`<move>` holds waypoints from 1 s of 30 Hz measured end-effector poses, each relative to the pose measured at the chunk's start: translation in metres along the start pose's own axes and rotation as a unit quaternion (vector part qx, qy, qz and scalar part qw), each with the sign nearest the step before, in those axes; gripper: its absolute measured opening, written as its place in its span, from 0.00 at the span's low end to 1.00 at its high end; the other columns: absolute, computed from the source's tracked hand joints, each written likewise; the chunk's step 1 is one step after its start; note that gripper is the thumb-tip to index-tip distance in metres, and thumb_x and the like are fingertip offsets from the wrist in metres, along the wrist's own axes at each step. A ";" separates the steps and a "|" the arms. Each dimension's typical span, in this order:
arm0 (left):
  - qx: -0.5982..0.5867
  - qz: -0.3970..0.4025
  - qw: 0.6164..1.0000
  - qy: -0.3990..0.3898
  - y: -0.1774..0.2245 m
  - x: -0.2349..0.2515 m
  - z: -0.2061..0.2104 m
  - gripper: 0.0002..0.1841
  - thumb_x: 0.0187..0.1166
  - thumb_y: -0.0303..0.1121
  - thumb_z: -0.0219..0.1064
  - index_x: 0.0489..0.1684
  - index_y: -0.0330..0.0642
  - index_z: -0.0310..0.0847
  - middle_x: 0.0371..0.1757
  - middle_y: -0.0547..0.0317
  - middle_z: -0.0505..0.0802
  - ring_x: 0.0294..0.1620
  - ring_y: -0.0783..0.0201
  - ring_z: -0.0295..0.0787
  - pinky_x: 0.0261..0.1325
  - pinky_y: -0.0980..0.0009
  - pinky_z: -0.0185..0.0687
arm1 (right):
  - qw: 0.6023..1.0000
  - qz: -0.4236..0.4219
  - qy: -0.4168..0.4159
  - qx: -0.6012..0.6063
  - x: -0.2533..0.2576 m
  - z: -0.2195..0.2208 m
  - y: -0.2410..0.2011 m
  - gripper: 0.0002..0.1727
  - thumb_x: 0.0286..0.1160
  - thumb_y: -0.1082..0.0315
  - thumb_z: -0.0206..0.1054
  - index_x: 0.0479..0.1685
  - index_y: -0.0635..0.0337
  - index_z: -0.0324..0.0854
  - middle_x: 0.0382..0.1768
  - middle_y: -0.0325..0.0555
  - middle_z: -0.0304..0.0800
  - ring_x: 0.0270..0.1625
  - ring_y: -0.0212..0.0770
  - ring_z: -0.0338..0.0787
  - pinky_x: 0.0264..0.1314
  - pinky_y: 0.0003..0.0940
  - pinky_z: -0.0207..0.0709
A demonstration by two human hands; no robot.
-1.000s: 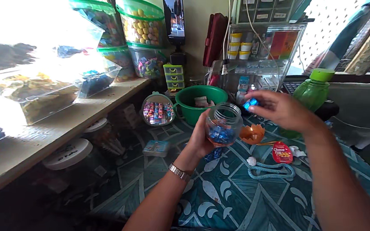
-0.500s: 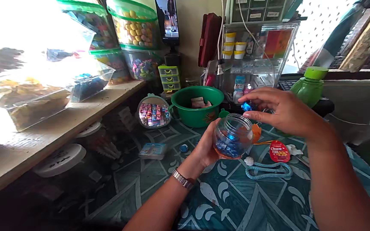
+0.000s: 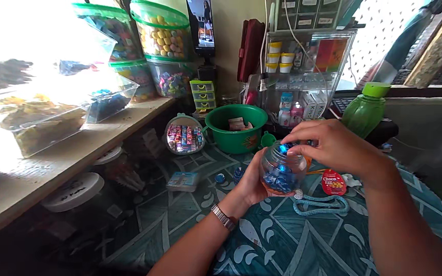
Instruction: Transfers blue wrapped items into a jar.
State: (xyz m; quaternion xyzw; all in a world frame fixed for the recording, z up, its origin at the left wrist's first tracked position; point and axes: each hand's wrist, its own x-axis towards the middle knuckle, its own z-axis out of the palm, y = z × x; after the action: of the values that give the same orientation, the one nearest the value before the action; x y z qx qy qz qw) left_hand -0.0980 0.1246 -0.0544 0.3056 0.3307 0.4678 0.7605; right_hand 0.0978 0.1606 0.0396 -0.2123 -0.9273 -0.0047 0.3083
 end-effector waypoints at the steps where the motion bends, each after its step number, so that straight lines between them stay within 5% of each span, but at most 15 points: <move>1: -0.002 -0.010 1.000 -0.006 -0.002 0.001 0.000 0.40 0.87 0.66 0.25 0.67 0.44 0.74 0.54 0.38 0.89 0.52 0.42 0.91 0.49 0.48 0.90 | 1.000 0.019 -0.017 0.009 0.000 -0.001 0.000 0.07 0.68 0.64 0.78 0.43 0.50 0.95 0.39 0.37 0.93 0.35 0.30 0.87 0.35 0.26 0.81; 3: -0.006 -0.037 0.999 -0.005 -0.004 0.000 0.004 0.40 0.87 0.66 0.26 0.67 0.45 0.74 0.54 0.38 0.90 0.52 0.41 0.91 0.49 0.48 0.90 | 0.996 0.060 -0.055 0.027 0.000 -0.003 -0.002 0.07 0.65 0.65 0.81 0.41 0.51 0.96 0.35 0.36 0.93 0.30 0.28 0.85 0.31 0.24 0.79; 8: -0.025 -0.076 0.997 -0.020 -0.013 0.001 0.008 0.41 0.86 0.68 0.26 0.66 0.45 0.75 0.52 0.37 0.90 0.50 0.40 0.92 0.47 0.48 0.91 | 0.978 0.131 -0.135 0.088 0.008 0.000 -0.011 0.03 0.71 0.72 0.77 0.39 0.55 0.95 0.35 0.38 0.96 0.35 0.29 0.92 0.43 0.27 0.87; 13: -0.042 -0.018 0.999 0.016 0.001 -0.005 0.007 0.40 0.87 0.67 0.29 0.65 0.43 0.75 0.52 0.37 0.90 0.50 0.40 0.92 0.48 0.48 0.92 | 0.990 0.055 0.070 0.110 0.006 0.000 0.008 0.06 0.76 0.66 0.73 0.44 0.56 0.93 0.37 0.38 0.95 0.38 0.28 0.92 0.45 0.28 0.88; 17: -0.058 0.093 0.993 0.038 0.028 -0.018 -0.001 0.38 0.86 0.68 0.34 0.66 0.44 0.75 0.51 0.39 0.90 0.51 0.42 0.92 0.50 0.48 0.92 | 0.974 0.124 0.171 0.087 0.010 -0.001 0.019 0.08 0.79 0.64 0.71 0.47 0.57 0.91 0.35 0.36 0.94 0.35 0.22 0.91 0.41 0.19 0.87; 19: -0.057 0.161 0.984 0.058 0.042 -0.027 -0.007 0.37 0.86 0.68 0.35 0.65 0.47 0.76 0.51 0.42 0.91 0.51 0.44 0.93 0.50 0.48 0.92 | 0.980 0.151 0.116 0.054 0.010 0.006 0.024 0.08 0.81 0.66 0.69 0.47 0.58 0.91 0.36 0.42 0.94 0.35 0.32 0.93 0.43 0.33 0.89; 22: -0.086 0.236 0.961 0.113 0.060 -0.035 -0.015 0.36 0.83 0.70 0.40 0.66 0.49 0.76 0.55 0.44 0.91 0.53 0.44 0.92 0.49 0.47 0.91 | 0.985 0.146 -0.075 0.045 0.014 0.021 0.019 0.11 0.84 0.70 0.65 0.55 0.58 0.91 0.54 0.51 0.94 0.56 0.50 0.93 0.63 0.55 0.83; 24: -0.107 0.270 0.946 0.141 0.068 -0.037 -0.023 0.35 0.82 0.70 0.42 0.69 0.51 0.73 0.60 0.44 0.88 0.58 0.42 0.89 0.53 0.43 0.89 | 0.973 0.127 -0.182 0.062 0.020 0.039 0.014 0.15 0.84 0.67 0.67 0.64 0.58 0.89 0.67 0.51 0.89 0.69 0.51 0.88 0.73 0.53 0.78; 27: -0.112 0.289 0.937 0.160 0.072 -0.032 -0.035 0.36 0.82 0.71 0.40 0.74 0.54 0.70 0.65 0.45 0.86 0.63 0.42 0.86 0.57 0.42 0.86 | 0.948 0.106 -0.273 0.124 0.029 0.066 0.006 0.30 0.80 0.61 0.72 0.81 0.58 0.75 0.73 0.57 0.83 0.73 0.55 0.83 0.77 0.54 0.72; 30: -0.124 0.284 0.934 0.179 0.073 -0.030 -0.034 0.36 0.83 0.70 0.37 0.73 0.53 0.70 0.65 0.44 0.86 0.62 0.42 0.86 0.56 0.42 0.86 | 0.932 0.094 -0.324 0.130 0.034 0.088 -0.002 0.35 0.83 0.67 0.67 0.90 0.57 0.62 0.85 0.60 0.69 0.85 0.57 0.70 0.87 0.53 0.61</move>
State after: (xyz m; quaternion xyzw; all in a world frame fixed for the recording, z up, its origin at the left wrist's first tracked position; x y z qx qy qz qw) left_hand -0.1723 0.1295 -0.0113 0.2007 0.3001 0.7486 0.5561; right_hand 0.0227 0.1844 -0.0115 -0.2465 -0.9451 0.2139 0.0146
